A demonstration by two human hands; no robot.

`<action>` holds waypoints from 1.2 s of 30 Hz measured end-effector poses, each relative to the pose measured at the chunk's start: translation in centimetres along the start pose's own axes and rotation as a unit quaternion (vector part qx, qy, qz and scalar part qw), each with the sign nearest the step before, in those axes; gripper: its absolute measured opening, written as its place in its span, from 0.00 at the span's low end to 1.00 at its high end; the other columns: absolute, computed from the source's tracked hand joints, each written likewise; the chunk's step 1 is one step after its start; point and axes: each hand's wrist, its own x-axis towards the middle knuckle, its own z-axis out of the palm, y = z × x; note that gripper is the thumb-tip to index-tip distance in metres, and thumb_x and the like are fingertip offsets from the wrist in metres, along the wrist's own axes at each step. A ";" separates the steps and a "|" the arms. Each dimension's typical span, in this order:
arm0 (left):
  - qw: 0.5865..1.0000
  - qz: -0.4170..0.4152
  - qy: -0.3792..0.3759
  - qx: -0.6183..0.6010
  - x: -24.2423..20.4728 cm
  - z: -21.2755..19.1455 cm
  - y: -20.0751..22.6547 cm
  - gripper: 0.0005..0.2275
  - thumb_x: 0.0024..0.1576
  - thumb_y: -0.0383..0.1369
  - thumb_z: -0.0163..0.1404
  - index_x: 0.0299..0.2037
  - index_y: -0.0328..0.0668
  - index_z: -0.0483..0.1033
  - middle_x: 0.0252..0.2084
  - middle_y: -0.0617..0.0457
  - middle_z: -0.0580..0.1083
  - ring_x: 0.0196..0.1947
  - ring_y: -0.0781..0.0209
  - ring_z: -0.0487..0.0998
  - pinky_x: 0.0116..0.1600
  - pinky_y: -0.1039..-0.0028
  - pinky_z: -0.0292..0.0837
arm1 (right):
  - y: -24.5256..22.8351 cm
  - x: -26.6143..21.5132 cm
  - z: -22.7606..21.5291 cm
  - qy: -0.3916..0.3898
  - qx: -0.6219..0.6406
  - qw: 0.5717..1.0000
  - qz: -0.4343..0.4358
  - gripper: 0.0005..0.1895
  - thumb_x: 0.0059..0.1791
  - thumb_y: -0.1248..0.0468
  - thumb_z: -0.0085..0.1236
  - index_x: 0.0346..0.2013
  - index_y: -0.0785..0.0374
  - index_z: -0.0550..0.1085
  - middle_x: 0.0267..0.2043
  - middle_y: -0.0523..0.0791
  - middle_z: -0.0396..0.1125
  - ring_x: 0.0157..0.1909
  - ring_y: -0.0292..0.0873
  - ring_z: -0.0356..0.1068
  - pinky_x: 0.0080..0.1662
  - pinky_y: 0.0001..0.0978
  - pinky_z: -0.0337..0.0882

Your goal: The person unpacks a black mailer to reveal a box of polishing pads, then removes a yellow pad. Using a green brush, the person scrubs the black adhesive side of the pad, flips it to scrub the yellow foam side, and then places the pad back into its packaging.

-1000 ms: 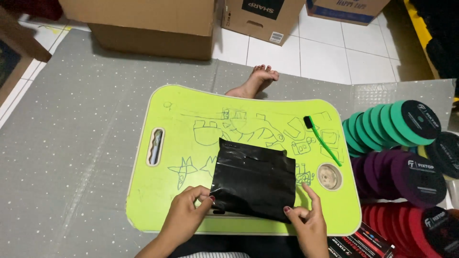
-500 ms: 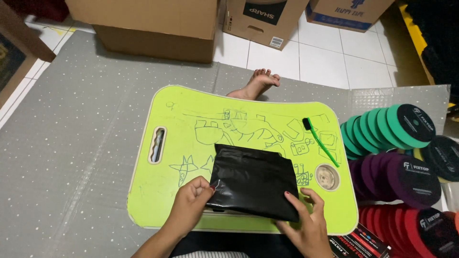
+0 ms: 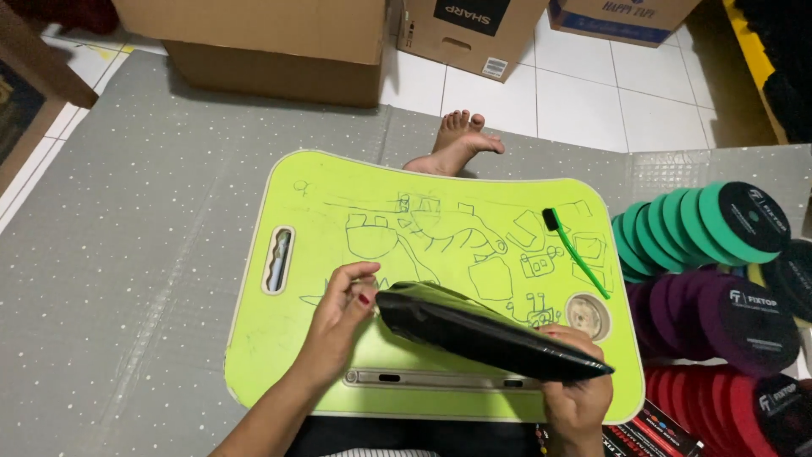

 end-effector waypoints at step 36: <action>0.995 0.057 -0.075 -0.020 -9.1 -5.4 0.1 0.31 0.54 0.26 0.49 0.71 0.36 0.54 0.57 0.40 0.66 0.50 0.54 0.73 0.54 0.66 0.72 | 15.6 -0.7 -2.7 -0.254 -0.098 0.949 0.161 0.38 0.40 0.75 0.51 0.66 0.85 0.62 0.61 0.69 0.64 0.63 0.60 0.66 0.64 0.44 0.63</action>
